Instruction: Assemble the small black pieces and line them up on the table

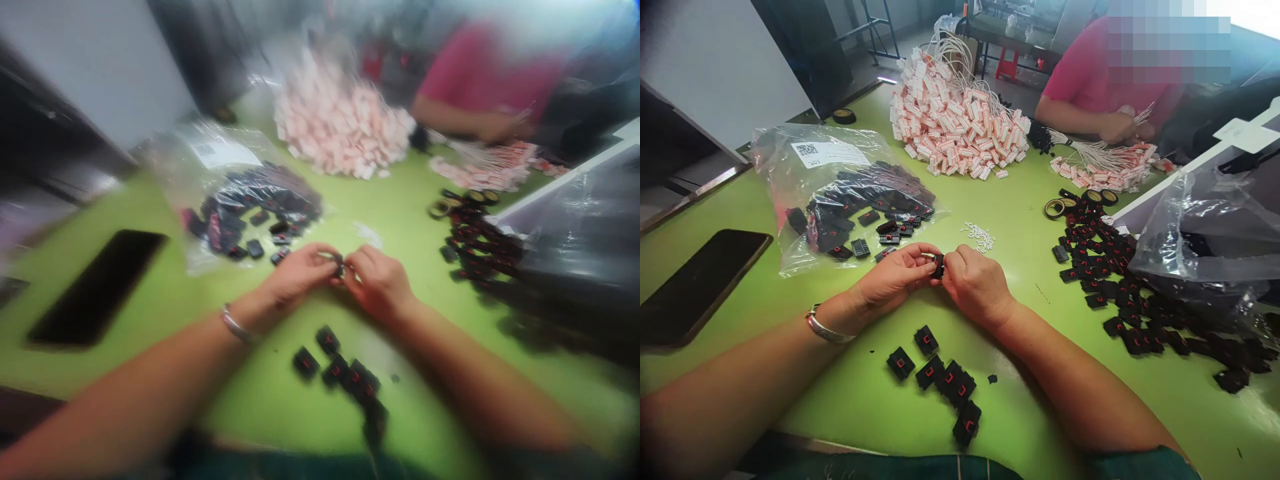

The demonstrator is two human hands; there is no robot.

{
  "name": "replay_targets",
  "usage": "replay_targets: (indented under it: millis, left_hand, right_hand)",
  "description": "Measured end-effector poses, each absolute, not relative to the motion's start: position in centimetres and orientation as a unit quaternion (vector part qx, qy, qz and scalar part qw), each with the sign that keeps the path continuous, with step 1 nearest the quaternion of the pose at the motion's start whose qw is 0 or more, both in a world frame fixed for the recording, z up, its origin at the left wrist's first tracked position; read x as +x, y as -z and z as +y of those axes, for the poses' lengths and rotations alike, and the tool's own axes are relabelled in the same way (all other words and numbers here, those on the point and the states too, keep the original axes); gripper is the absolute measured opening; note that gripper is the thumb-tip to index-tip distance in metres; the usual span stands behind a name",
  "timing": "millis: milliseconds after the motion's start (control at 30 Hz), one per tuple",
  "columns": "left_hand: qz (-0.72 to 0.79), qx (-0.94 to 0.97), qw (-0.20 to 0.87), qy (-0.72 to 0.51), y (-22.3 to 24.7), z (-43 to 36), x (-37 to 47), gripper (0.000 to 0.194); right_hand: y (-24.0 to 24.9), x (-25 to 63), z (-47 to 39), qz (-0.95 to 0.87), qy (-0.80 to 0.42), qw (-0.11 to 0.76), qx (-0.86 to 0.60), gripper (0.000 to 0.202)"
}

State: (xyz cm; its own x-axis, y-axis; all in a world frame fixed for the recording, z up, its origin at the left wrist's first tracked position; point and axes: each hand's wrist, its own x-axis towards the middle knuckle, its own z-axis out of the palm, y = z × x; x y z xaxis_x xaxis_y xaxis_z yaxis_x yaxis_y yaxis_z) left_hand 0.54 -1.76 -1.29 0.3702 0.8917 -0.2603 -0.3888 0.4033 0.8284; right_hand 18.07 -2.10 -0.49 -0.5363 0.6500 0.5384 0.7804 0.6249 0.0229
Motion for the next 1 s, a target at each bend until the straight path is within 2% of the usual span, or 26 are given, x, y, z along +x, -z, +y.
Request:
replay_targets:
  millis: [233,533,767,900,967,1000]
  left_hand:
    - [0.389,0.377,0.727,-0.423,1.2,-1.9,0.7,0.04]
    - [0.378,0.319,0.728,-0.475,1.2,-1.6,0.5,0.038]
    - [0.342,0.338,0.752,-0.451,0.6,-1.3,0.0,0.038]
    - [0.333,0.298,0.762,-0.468,0.3,-1.3,0.0,0.039]
    - [0.345,0.285,0.764,-0.465,0.2,-1.3,0.0,0.039]
    - [0.35,0.281,0.765,-0.462,0.2,-1.3,-0.1,0.039]
  right_hand:
    - [0.3,18.1,-2.1,-0.873,0.165,0.239,-0.391,0.02]
    - [0.7,17.5,-2.9,-0.844,-0.041,0.357,-0.397,0.018]
    - [0.6,17.2,-4.0,-0.793,-0.171,0.396,-0.431,0.022]
    - [-0.7,18.4,-3.0,-0.743,-0.286,0.421,-0.435,0.036]
    - [-1.5,19.8,-1.7,-0.693,-0.29,0.452,-0.481,0.037]
    - [-1.8,20.5,-0.9,-0.675,-0.274,0.458,-0.51,0.031]
